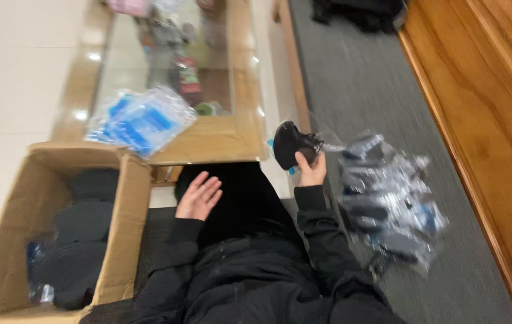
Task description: Packaging black face masks into individual plastic bags
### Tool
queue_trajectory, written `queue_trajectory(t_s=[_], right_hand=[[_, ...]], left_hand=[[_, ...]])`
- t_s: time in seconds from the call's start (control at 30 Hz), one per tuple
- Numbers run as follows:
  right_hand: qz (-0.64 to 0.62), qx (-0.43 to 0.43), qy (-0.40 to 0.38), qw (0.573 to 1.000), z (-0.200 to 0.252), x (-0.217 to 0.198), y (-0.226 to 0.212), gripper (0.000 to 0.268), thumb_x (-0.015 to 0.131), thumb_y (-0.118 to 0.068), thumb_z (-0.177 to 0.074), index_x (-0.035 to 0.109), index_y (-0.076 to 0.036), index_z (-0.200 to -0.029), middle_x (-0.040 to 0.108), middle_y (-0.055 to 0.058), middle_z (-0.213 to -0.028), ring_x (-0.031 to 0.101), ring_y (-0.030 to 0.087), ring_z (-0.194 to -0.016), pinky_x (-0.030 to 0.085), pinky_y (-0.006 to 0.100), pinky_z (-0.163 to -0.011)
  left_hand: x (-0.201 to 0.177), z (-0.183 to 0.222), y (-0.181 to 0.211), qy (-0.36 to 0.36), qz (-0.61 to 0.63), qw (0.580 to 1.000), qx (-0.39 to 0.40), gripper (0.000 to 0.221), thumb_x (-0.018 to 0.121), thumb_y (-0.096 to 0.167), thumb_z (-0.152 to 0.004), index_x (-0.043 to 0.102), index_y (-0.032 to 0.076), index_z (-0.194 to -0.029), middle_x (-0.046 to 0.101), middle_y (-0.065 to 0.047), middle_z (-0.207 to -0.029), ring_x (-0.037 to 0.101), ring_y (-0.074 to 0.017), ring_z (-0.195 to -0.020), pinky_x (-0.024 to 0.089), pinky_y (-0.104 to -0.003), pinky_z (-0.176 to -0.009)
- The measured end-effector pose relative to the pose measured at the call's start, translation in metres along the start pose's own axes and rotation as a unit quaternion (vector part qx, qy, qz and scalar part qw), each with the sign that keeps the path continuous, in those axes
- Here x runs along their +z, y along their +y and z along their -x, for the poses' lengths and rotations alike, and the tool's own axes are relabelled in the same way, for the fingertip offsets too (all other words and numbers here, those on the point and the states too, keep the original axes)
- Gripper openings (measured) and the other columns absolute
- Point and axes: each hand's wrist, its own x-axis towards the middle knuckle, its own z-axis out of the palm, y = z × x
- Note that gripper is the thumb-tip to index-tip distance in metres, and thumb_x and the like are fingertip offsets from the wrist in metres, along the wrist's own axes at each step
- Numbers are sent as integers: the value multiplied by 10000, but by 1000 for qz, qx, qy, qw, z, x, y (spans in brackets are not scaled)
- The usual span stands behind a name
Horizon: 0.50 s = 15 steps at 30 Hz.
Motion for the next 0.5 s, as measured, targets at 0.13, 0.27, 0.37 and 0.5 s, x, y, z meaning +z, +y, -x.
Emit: queue_trajectory(t_s=[0.13, 0.27, 0.37, 0.5], right_hand=[[50, 47, 115, 991, 0, -71, 4, 553, 952, -129, -762, 650, -82, -1223, 716, 129, -1153, 659, 192, -1049, 575, 344, -907], [103, 182, 204, 956, 17, -120, -18, 782, 966, -258, -760, 498, -118, -1371, 557, 168, -1327, 550, 287, -1190, 499, 446, -963], [115, 199, 244, 942, 15, -195, 38, 542, 946, -265, -769, 633, -163, -1199, 676, 96, -1125, 647, 214, -958, 543, 405, -751], [5, 235, 294, 926, 48, -200, -4, 561, 943, -122, -758, 587, -119, -1191, 629, 109, -1071, 633, 251, -820, 570, 433, -703]], left_hand=[[-2, -1, 4, 0, -25, 999, -30, 546, 612, 40, -943, 506, 85, -1477, 605, -235, -1395, 570, -358, -1337, 439, -558, -1148], [-6, -4, 4, 2, -13, 1000, -24, 545, 608, 34, -964, 498, 85, -1496, 605, -237, -1398, 568, -371, -1347, 438, -580, -1150], [0, 4, 7, 7, -13, 1000, -21, 530, 602, 43, -974, 512, 93, -1493, 620, -228, -1393, 573, -363, -1355, 446, -568, -1158], [5, 9, 10, 4, 18, 1000, -16, 537, 601, 10, -985, 506, 71, -1510, 615, -251, -1404, 566, -387, -1367, 448, -589, -1144]])
